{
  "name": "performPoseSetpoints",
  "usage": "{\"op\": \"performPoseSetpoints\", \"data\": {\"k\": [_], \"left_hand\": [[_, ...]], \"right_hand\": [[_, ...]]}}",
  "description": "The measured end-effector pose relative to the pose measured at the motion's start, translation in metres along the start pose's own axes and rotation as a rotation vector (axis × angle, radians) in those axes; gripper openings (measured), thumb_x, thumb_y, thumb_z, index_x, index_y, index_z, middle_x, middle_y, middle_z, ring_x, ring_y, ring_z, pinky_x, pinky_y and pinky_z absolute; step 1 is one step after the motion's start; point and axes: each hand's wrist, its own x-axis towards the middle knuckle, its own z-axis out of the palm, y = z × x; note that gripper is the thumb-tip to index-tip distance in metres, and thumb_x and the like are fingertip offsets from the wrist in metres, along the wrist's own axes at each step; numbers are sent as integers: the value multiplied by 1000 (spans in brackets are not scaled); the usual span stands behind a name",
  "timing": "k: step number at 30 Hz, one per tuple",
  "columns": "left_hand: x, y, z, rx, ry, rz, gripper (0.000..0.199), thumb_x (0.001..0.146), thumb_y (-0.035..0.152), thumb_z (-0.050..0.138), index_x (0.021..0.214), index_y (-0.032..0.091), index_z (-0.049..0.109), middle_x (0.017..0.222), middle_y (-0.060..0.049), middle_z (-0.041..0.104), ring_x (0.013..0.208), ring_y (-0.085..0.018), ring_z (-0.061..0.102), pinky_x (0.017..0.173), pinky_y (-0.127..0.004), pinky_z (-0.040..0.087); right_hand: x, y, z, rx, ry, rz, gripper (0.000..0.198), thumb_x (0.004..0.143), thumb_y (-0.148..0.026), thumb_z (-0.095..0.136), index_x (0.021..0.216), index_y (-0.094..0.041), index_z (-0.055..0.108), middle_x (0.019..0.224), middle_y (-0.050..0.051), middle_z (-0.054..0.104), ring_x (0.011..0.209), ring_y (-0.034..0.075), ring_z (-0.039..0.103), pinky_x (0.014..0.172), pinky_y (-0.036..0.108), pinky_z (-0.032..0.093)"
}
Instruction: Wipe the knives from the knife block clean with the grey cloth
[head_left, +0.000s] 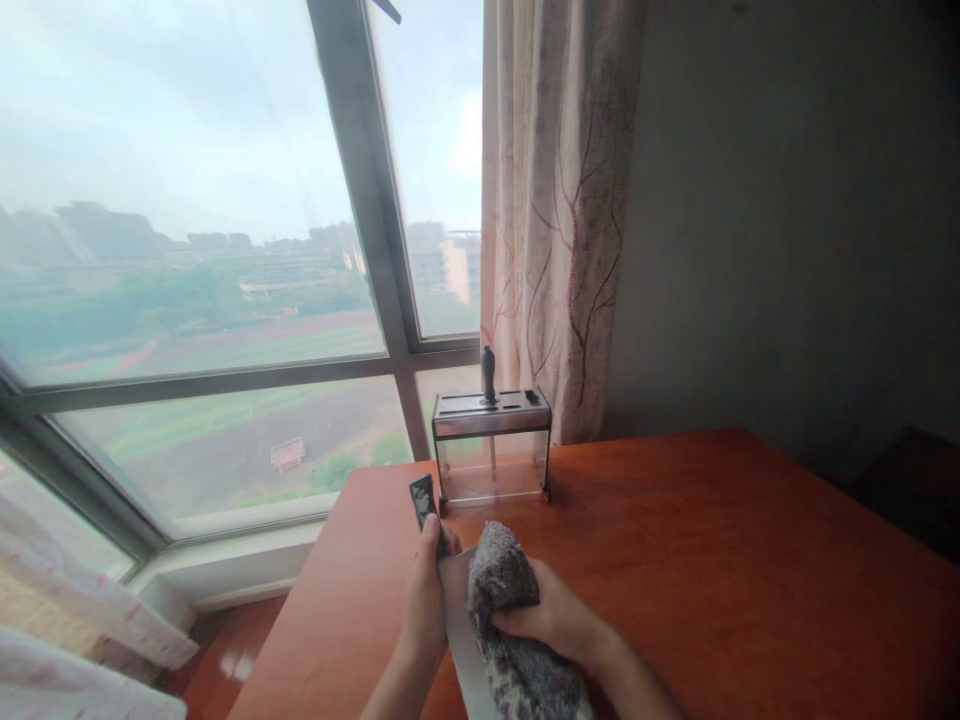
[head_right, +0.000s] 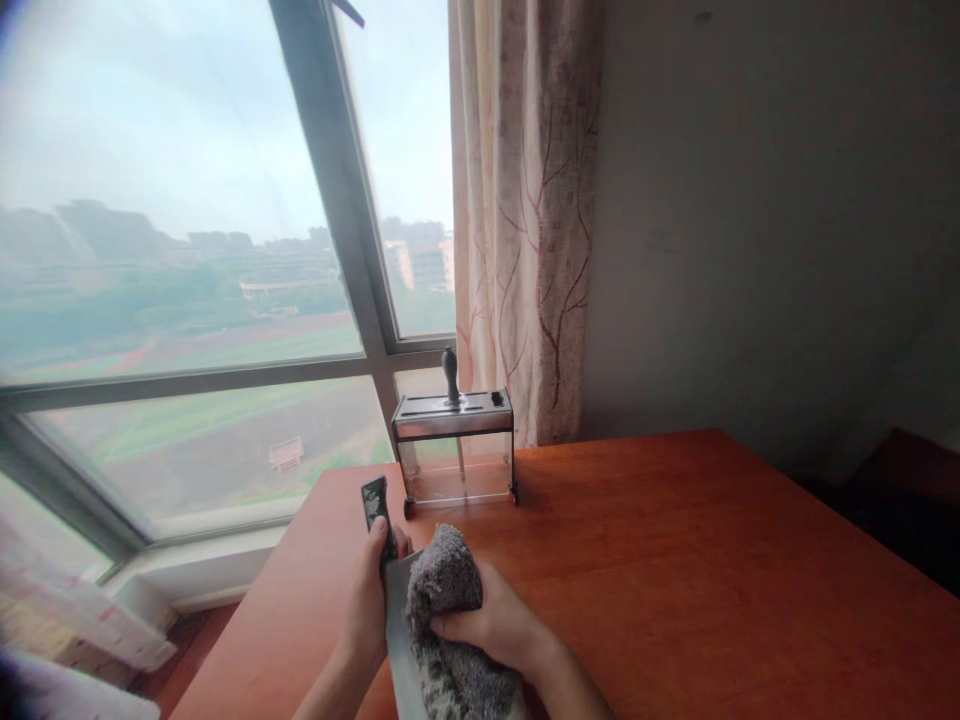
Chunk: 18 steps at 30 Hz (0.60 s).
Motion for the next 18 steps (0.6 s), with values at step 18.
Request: {"op": "performPoseSetpoints", "data": {"k": [18], "left_hand": [[4,15,-7,133,108,27,48,69,62,61,54,17,51,49,5,43,45,-10,38,43,-22,32]], "right_hand": [[2,0,14,47,25,-26,53,62,-36,81,108,-16,64,102,5,70,97,25,62,89,38,45]]}}
